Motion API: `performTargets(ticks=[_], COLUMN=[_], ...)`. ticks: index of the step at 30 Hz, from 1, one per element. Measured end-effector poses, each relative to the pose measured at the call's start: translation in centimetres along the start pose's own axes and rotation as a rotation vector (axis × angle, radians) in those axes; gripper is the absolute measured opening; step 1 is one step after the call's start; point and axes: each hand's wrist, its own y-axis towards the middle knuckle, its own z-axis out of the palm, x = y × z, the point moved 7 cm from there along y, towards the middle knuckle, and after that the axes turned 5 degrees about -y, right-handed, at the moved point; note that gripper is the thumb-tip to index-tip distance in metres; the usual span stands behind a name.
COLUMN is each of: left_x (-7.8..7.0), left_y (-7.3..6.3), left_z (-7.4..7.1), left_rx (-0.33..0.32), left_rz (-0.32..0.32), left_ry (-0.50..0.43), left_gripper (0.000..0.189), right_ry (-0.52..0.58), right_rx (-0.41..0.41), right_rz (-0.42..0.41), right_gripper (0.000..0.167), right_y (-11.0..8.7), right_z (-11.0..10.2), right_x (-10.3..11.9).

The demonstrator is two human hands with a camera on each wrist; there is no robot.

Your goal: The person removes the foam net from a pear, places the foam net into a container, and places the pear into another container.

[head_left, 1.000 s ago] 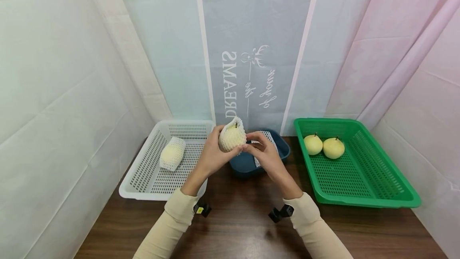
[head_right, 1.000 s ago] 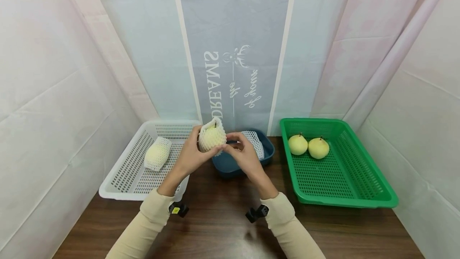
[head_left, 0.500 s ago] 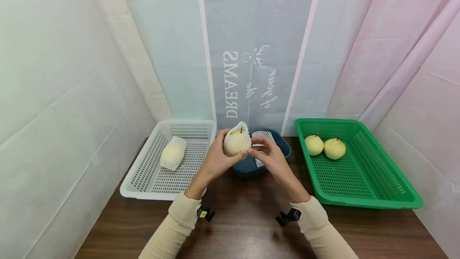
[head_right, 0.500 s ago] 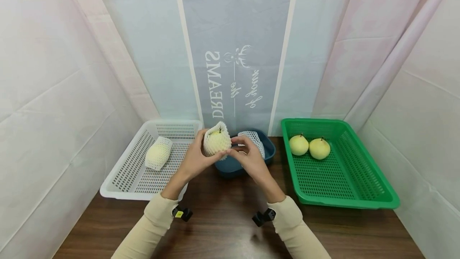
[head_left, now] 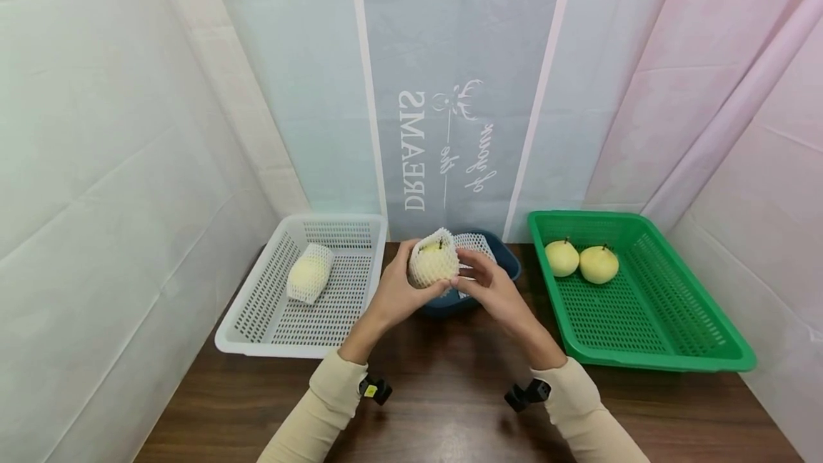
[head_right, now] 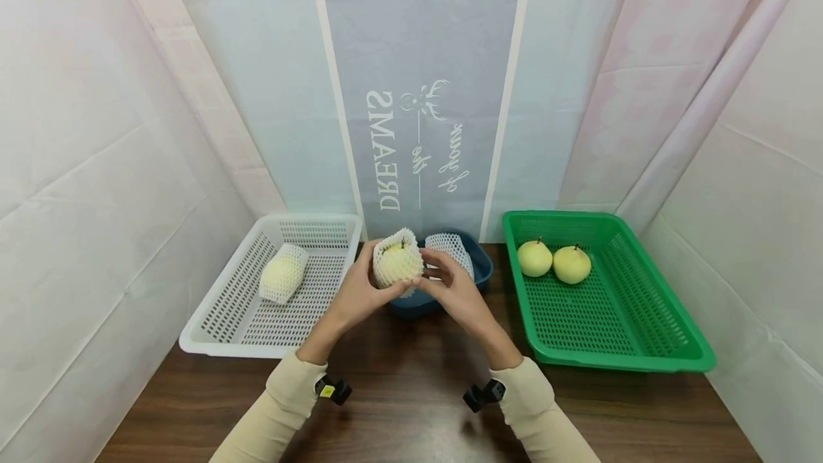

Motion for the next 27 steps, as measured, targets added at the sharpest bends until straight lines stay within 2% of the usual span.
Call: performTargets(ticks=[13,21,27], left_x=[0.9,1.3,1.4], left_y=[-0.6,-1.0,-1.6], left_z=[1.0,1.4,1.7], left_rx=[0.028,0.031,0.038], left_rz=[-0.026,-0.029,-0.021], left_ry=[-0.033,-0.067,-0.096], left_gripper=[0.086,0.077,0.075], right_ry=[-0.054,-0.041,-0.041], right_rx=[0.005,0.003,0.018], right_rz=[-0.010,-0.001,-0.026], right_gripper=[0.058,0.059,0.058], right_y=[-0.9,-1.4,-1.7], right_z=[-0.4,-0.4,-0.3], right_x=[-1.0,-1.5,-1.6])
